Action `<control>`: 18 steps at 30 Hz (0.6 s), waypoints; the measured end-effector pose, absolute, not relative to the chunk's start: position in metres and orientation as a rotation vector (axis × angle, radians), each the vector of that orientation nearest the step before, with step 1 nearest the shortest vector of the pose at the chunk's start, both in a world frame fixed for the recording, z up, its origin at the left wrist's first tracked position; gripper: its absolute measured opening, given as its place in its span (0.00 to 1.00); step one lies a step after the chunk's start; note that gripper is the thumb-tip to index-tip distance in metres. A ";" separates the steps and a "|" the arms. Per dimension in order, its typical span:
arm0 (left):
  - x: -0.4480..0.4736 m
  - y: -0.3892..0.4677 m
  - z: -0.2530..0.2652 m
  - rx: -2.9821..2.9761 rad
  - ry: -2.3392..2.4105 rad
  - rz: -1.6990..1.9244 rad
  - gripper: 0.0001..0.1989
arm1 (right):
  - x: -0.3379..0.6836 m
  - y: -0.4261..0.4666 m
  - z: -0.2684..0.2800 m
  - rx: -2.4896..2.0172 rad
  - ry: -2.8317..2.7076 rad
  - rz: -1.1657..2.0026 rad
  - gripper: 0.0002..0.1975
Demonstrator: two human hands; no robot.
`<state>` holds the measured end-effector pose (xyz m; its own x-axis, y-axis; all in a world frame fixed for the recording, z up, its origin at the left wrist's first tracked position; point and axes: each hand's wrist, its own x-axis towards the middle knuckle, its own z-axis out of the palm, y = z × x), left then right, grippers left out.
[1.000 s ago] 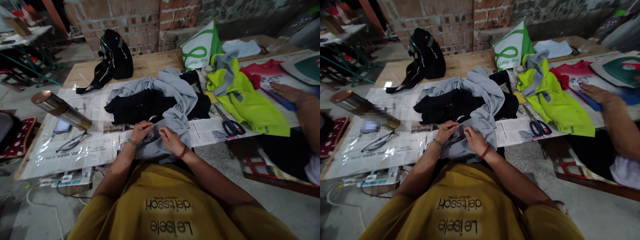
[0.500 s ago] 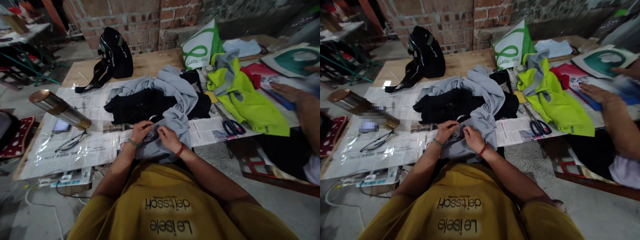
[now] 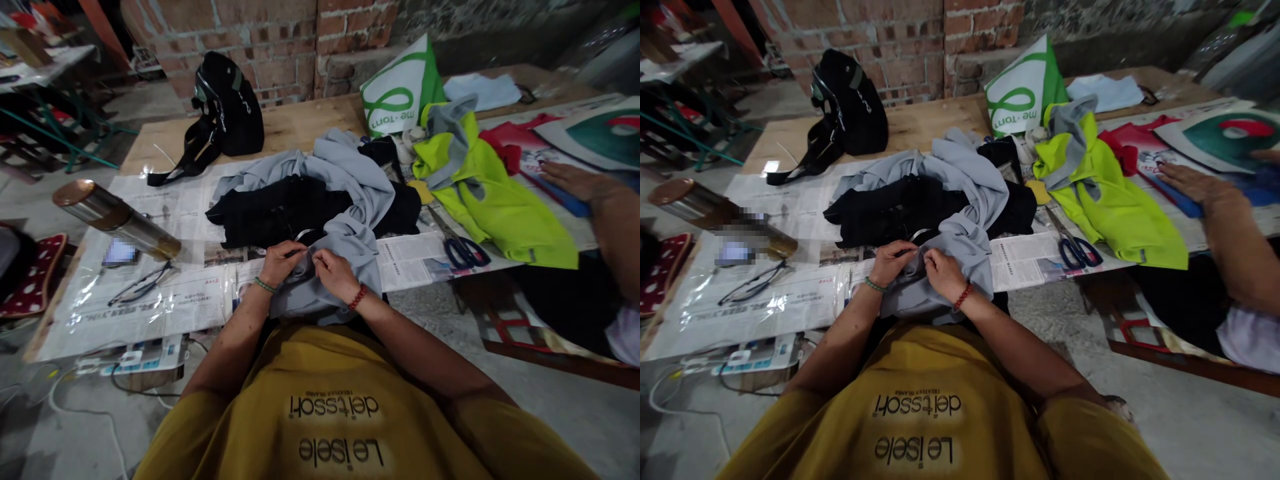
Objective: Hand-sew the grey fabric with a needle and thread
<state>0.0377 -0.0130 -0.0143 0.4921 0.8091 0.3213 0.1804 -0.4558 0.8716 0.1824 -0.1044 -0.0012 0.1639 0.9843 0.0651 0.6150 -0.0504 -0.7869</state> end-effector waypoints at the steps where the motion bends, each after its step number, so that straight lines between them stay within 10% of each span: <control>1: 0.038 -0.013 -0.014 1.922 0.814 0.965 0.05 | 0.182 -0.104 -0.001 -1.748 -1.528 0.675 0.08; 18: 0.042 -0.016 -0.017 1.892 0.781 0.886 0.07 | 0.179 -0.096 -0.007 -1.698 -1.389 0.725 0.06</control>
